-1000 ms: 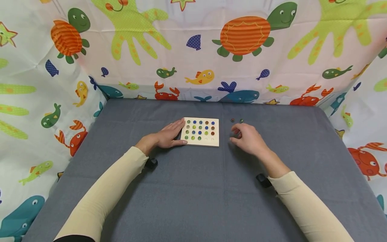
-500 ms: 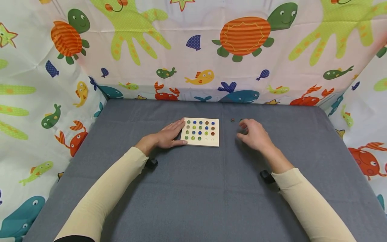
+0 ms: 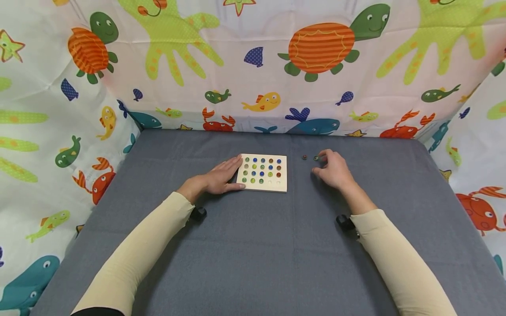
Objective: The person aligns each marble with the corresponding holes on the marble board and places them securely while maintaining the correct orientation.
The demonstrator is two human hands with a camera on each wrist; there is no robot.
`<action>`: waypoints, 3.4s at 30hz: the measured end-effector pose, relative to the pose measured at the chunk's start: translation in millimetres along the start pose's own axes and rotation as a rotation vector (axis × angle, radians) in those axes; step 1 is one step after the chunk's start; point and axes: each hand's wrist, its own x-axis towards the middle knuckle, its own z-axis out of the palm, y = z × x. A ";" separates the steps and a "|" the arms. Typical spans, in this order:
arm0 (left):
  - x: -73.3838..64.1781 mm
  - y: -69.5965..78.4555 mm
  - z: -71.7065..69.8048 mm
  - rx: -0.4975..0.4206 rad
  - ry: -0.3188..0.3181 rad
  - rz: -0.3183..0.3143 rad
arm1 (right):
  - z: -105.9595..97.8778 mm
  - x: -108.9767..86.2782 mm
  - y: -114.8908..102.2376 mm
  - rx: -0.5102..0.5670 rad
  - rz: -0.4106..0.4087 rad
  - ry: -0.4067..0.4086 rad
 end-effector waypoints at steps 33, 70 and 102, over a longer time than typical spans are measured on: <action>1.6 0.2 -0.8 0.003 -0.004 -0.007 | 8.3 26.9 8.6 -0.001 0.070 0.131; 3.8 -2.2 1.7 0.015 0.002 0.013 | 8.1 1.5 0.3 0.126 -0.039 0.049; -6.5 10.0 -5.5 0.014 -0.014 -0.004 | 16.8 -24.6 -36.1 0.123 -0.154 0.031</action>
